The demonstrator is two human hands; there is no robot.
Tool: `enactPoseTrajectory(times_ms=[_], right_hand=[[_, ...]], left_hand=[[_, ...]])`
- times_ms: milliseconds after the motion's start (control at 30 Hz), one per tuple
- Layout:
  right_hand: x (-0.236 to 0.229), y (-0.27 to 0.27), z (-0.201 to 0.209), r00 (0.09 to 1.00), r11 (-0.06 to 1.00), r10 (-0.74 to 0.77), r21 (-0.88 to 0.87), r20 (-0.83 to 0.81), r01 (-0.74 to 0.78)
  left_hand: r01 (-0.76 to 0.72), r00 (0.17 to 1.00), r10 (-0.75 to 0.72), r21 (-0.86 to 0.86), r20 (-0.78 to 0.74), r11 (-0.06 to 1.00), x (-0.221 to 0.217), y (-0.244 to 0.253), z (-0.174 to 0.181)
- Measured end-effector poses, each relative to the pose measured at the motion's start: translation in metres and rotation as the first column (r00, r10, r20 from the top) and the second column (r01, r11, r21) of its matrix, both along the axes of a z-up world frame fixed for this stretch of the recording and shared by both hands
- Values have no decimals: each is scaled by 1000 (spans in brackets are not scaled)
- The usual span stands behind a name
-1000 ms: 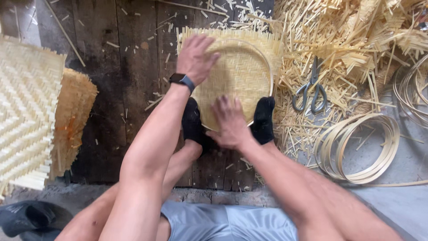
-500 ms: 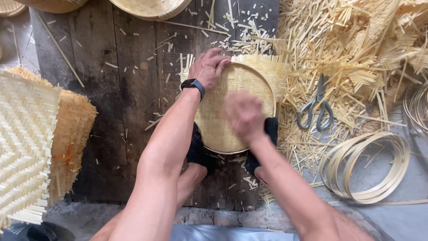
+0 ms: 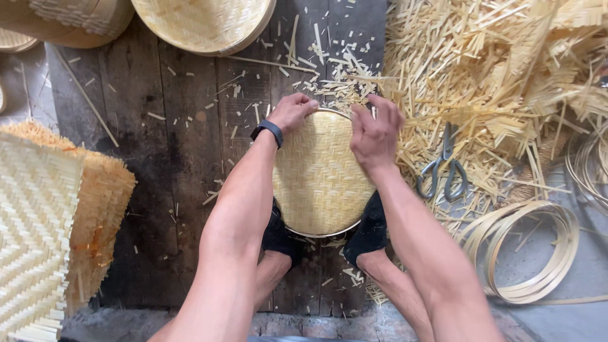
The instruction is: The person sits on the floor and repeatedly assembles round bamboo baskets by placing a circular bamboo frame over a square woven mat, folding the mat around the frame, and trimming excess material with shears. The person uses a wooden mold to shape the basket and stacks finished units nearby.
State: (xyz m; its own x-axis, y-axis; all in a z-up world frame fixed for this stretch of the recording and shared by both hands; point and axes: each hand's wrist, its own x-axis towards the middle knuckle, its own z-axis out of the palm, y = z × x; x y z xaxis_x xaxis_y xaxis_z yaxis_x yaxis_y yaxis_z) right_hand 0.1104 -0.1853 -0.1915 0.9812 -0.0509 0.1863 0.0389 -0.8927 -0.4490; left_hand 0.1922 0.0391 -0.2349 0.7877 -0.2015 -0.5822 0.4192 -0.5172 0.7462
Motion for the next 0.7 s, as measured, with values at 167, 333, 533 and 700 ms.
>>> enactPoseTrajectory(times_ms=[167, 333, 533, 700], right_hand=[[-25, -19, -35, 847, 928, -90, 265, -524, 262], [-11, -30, -62, 769, 886, -142, 267, -623, 380], [-15, -33, -63, 741, 829, -154, 322, -654, 457], [-13, -32, -62, 787, 824, -120, 381, -605, 419]], left_hand=[[-1, 997, 11, 124, -77, 992, -7, 2, -2], [-38, 994, 50, 118, -101, 992, -5, 0, 10], [-97, 933, 12, 219, 361, 971, -28, 11, 13], [-148, 977, 57, 467, 204, 872, -57, 29, 13]])
